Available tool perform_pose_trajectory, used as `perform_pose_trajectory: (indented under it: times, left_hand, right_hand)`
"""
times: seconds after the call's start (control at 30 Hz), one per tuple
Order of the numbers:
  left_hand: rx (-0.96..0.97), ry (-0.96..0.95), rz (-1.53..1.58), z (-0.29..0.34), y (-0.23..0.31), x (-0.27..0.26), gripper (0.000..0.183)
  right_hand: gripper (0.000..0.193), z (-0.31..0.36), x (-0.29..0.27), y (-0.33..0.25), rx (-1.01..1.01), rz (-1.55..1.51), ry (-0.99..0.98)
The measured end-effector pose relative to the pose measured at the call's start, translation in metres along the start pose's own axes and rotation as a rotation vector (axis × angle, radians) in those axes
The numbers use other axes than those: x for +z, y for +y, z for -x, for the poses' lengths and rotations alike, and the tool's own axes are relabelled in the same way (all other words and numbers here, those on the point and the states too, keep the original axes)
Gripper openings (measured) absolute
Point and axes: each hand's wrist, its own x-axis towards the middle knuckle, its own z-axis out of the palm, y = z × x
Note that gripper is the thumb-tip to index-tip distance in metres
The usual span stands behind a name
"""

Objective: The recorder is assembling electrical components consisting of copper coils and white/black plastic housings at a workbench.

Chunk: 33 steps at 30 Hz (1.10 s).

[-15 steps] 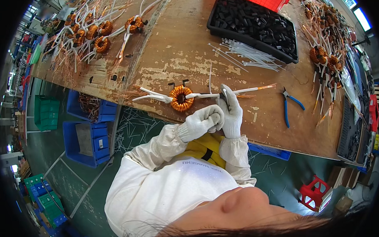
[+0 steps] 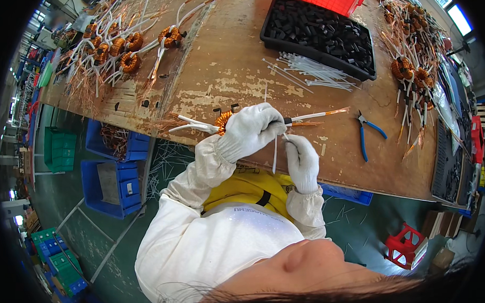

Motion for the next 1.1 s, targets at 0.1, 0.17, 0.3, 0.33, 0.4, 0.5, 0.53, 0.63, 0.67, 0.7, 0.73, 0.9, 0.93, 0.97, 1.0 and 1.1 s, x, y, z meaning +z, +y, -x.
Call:
perform_pose_trajectory:
  times: [0.1,0.17,0.3,0.33,0.4,0.5,0.53,0.63,0.67,0.7,0.73,0.9,0.93,0.97,1.0,1.1]
  left_hand:
    - [-0.093,-0.048,0.021,-0.009,-0.002,0.005,0.017]
    - [-0.175,-0.061,-0.066,-0.015,-0.004,0.013,0.026]
    - [-0.265,-0.267,0.047,-0.017,-0.012,0.024,0.023]
    - [-0.264,-0.271,0.048,-0.018,-0.01,0.023,0.023]
    - [-0.463,-0.282,0.229,-0.02,-0.004,0.017,0.022]
    - [-0.494,-0.287,0.268,-0.02,-0.01,0.018,0.024]
    - [-0.495,-0.288,0.267,-0.019,-0.011,0.019,0.024]
    - [-0.489,-0.215,0.376,-0.016,-0.016,0.025,0.023]
    - [-0.447,-0.235,0.52,-0.015,-0.022,0.028,0.023]
    - [-0.405,-0.251,0.664,-0.015,-0.024,0.027,0.024]
    - [-0.405,-0.249,0.661,-0.014,-0.025,0.026,0.024]
    - [-0.419,-0.226,0.623,-0.014,-0.021,0.021,0.025]
    - [-0.419,-0.23,0.624,-0.013,-0.021,0.023,0.025]
    - [-0.39,-0.209,0.63,-0.012,-0.022,0.026,0.025]
    - [-0.36,-0.189,0.633,-0.012,-0.023,0.026,0.026]
    - [-0.159,-0.249,0.351,-0.015,-0.021,0.022,0.03]
  right_hand:
    - [0.017,-0.001,-0.016,0.005,-0.192,0.315,0.151]
    - [0.017,0.0,-0.026,0.009,-0.043,0.285,0.136]
    - [0.02,-0.007,-0.029,0.01,0.169,0.216,0.143]
    - [0.022,-0.01,-0.029,0.008,0.215,0.217,0.138]
    - [0.021,-0.014,-0.026,0.015,0.227,0.201,0.12]
    - [0.021,-0.023,-0.013,0.017,0.26,-0.067,0.091]
    - [0.021,-0.025,-0.01,0.016,0.282,-0.318,0.085]
    - [0.022,-0.032,-0.007,0.023,0.266,-0.265,0.034]
    - [0.023,-0.033,-0.007,0.024,0.258,-0.238,0.009]
    - [0.023,-0.031,-0.007,0.025,0.256,-0.241,0.006]
    - [0.023,-0.026,-0.009,0.026,0.249,-0.411,0.016]
    - [0.02,-0.006,-0.011,0.014,0.146,-0.668,-0.07]
    - [0.02,-0.005,-0.008,0.016,0.147,-0.668,-0.066]
    - [0.018,-0.004,-0.006,0.02,0.127,-0.652,-0.028]
    - [0.015,-0.005,-0.002,0.024,0.105,-0.639,0.012]
    - [0.01,-0.011,0.001,0.03,0.207,-0.623,0.073]
